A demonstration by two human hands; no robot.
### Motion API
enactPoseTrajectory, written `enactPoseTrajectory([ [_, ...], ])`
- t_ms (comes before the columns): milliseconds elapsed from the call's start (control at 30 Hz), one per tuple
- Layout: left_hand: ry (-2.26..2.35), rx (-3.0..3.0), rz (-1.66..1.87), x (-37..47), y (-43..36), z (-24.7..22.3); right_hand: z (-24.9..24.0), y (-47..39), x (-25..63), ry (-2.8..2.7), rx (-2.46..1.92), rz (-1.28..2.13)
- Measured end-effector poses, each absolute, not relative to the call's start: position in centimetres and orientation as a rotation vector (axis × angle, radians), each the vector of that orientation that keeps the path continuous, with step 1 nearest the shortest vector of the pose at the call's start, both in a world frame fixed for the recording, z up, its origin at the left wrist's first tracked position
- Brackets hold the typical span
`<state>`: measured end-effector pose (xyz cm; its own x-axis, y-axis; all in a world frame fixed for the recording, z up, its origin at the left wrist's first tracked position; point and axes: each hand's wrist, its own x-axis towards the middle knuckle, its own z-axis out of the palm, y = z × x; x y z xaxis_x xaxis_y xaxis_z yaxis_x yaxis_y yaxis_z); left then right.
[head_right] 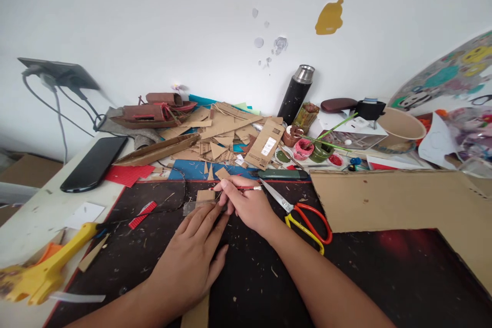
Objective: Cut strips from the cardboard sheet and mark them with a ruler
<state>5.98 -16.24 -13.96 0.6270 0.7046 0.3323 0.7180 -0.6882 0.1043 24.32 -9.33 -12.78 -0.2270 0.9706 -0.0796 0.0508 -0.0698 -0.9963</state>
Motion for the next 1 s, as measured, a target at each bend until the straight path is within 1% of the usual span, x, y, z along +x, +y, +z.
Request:
enactPoseTrajectory([
  [1000, -1.174, -2.752, -0.614, 6.07, -16.13, -14.08, -13.41, -9.19, 23.96, -1.414, -1.186, 1.367],
])
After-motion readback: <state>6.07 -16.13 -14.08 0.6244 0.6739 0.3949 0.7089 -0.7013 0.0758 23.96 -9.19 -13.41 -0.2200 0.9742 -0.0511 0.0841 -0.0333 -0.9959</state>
